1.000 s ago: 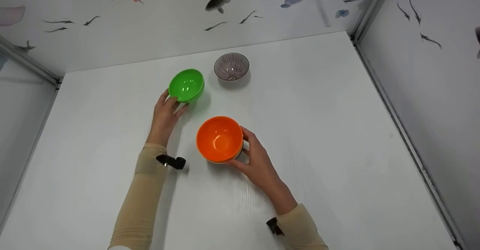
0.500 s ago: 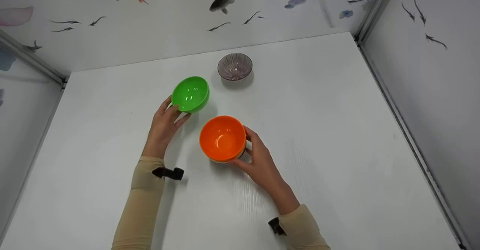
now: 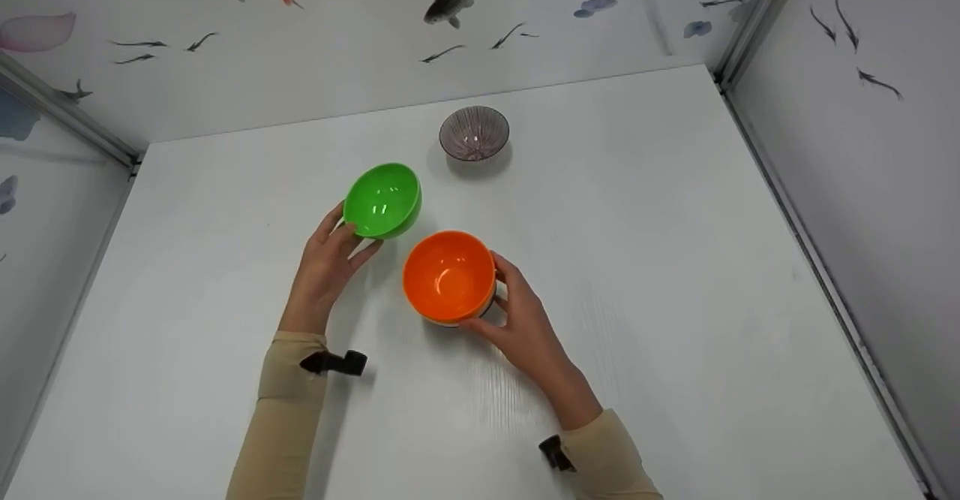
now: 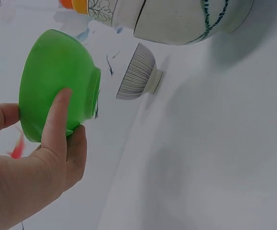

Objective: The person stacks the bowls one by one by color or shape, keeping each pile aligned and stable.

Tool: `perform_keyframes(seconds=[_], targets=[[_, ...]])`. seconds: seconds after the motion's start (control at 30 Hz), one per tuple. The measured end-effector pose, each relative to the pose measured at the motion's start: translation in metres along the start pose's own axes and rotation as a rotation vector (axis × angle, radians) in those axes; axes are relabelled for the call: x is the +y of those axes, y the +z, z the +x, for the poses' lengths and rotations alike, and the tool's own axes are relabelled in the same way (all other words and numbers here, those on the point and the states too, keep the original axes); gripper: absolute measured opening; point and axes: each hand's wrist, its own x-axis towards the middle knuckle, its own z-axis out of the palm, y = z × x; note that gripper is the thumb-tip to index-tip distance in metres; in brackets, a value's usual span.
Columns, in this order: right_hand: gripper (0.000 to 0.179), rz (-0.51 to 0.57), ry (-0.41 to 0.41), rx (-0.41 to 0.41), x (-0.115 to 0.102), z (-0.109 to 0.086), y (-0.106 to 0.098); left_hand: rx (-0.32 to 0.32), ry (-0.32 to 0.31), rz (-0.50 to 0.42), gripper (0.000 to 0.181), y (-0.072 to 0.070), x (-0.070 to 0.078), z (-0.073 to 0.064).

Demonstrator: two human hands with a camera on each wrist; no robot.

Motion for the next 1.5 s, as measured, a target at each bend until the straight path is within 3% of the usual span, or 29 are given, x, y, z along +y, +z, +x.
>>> perform_keyframes(seconds=[0.43,0.57,0.73,0.87,1.27,1.5], targets=[[0.098,0.013,0.034,0.029,-0.002,-0.001,0.000,-0.096,0.048,0.003,0.056,0.010,0.012,-0.028],[0.096,-0.001,0.021,0.110,-0.010,0.000,-0.001,-0.123,0.058,0.014,0.056,0.015,0.015,-0.035],[0.084,0.002,-0.070,0.236,-0.021,0.004,-0.004,-0.167,0.063,0.020,0.056,0.021,0.017,-0.042],[0.079,0.000,-0.134,0.287,-0.030,0.009,-0.006,-0.215,0.069,0.038,0.056,0.023,0.017,-0.046],[0.087,-0.071,-0.207,0.215,-0.049,0.016,-0.005,-0.344,0.108,0.143,0.058,0.035,0.021,-0.059],[0.084,-0.076,-0.218,0.246,-0.050,0.014,-0.004,-0.401,0.119,0.162,0.060,0.038,0.020,-0.063]])
